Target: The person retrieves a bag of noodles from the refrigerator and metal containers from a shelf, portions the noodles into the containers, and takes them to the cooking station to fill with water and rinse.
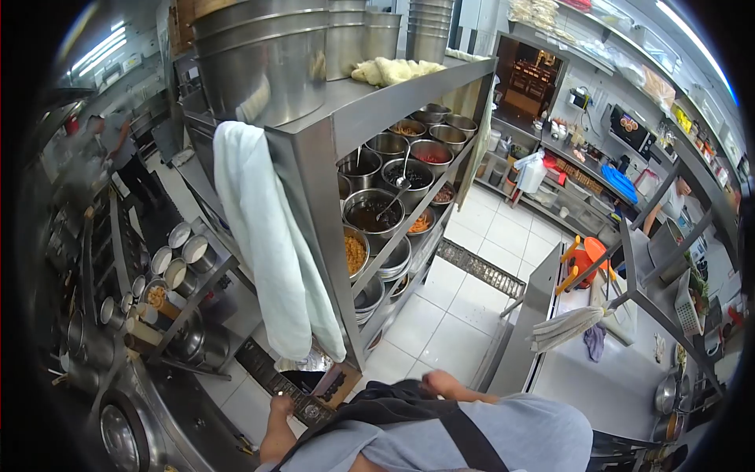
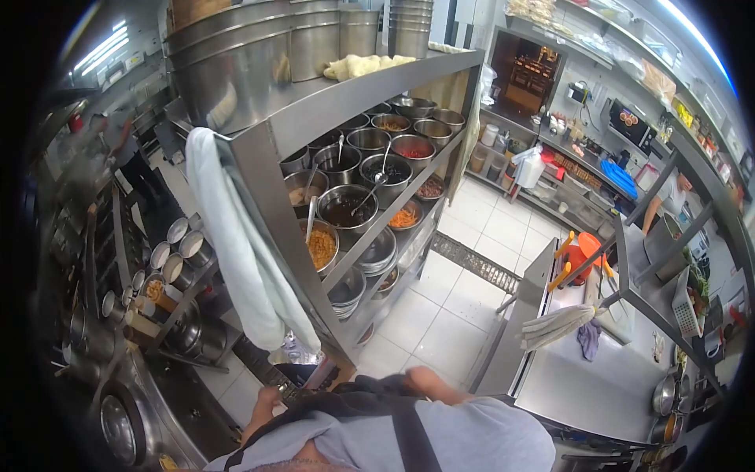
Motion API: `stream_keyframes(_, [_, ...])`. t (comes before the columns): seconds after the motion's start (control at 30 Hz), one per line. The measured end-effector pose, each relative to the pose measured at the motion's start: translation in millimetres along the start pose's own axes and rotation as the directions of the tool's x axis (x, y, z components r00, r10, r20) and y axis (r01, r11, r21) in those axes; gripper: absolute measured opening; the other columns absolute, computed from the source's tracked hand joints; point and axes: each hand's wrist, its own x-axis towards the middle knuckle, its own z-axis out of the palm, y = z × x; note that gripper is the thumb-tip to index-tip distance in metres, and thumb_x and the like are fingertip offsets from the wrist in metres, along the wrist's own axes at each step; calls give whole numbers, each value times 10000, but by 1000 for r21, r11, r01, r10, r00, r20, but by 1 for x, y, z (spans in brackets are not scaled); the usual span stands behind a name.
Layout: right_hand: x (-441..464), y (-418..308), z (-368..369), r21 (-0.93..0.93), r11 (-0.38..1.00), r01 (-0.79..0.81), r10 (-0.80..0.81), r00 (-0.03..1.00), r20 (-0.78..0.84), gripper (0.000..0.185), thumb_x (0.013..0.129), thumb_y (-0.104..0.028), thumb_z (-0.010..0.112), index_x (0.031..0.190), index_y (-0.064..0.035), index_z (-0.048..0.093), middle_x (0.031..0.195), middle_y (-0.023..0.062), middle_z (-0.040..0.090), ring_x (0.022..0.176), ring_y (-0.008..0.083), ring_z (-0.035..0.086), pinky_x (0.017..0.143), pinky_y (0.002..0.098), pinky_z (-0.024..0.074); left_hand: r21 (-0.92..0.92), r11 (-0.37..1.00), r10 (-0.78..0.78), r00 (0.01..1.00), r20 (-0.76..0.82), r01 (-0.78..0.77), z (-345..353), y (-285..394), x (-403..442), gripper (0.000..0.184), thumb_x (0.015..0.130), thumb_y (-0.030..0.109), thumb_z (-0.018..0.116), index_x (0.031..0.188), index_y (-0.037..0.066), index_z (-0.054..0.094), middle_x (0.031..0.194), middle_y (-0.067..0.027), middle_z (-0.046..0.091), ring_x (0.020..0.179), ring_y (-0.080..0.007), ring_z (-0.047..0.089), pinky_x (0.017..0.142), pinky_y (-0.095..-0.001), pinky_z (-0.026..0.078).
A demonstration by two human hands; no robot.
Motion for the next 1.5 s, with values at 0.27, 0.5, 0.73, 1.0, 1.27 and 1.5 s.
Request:
stream_keyframes(0.27, [135, 75, -217, 358, 920, -162, 358, 720, -594, 236, 801, -272, 646, 896, -56, 668, 810, 159, 663, 715, 286, 645, 672, 368, 507, -827, 560, -224, 955, -193, -36, -32, 61, -59, 140, 730, 75, 543, 815, 12, 634, 650, -94, 595, 586, -212, 604, 467, -325, 472])
stream_keyframes(0.5, [232, 117, -497, 329, 934, 142, 277, 296, -914, 475, 782, -297, 694, 1163, -62, 538, 967, 175, 650, 794, 274, 655, 723, 349, 509, -289, 952, -124, 990, -72, 98, 50, 97, -69, 137, 701, 88, 562, 791, 12, 631, 680, -118, 609, 597, -253, 611, 535, -392, 493])
stream_keyframes(0.73, [304, 149, -591, 64, 996, 61, 38, 359, -932, 477, 741, -261, 709, 1152, -76, 551, 1028, 187, 611, 952, 353, 582, 814, 424, 462, -412, 903, -182, 977, -109, 122, 37, 177, -37, 120, 704, 131, 577, 762, 40, 629, 706, -115, 615, 606, -248, 615, 565, -380, 502])
stream_keyframes(1.0, [306, 157, -590, -80, 975, 207, -113, 155, -981, 361, 693, -271, 749, 890, -37, 557, 930, 156, 567, 873, 373, 560, 722, 444, 452, -363, 930, -135, 967, -216, 49, 5, 206, -10, 116, 707, 180, 594, 730, 72, 627, 735, -113, 623, 617, -243, 619, 599, -366, 512])
stream_keyframes(1.27, [288, 158, -613, -42, 898, 439, -107, 124, -986, 327, 659, -178, 775, 862, -30, 565, 995, 153, 569, 928, 351, 553, 782, 419, 452, -368, 926, -153, 975, -161, 84, 2, 214, -17, 113, 704, 192, 610, 718, 82, 631, 731, -92, 628, 630, -232, 623, 614, -353, 517])
stream_keyframes(1.5, [236, 164, -619, -52, 877, 477, -108, 91, -990, 354, 660, -192, 790, 857, -1, 566, 993, 136, 592, 835, 261, 615, 730, 346, 507, -306, 951, -68, 995, -79, 40, 12, 231, -6, 111, 701, 198, 623, 710, 89, 636, 722, -72, 633, 642, -221, 627, 624, -342, 521])
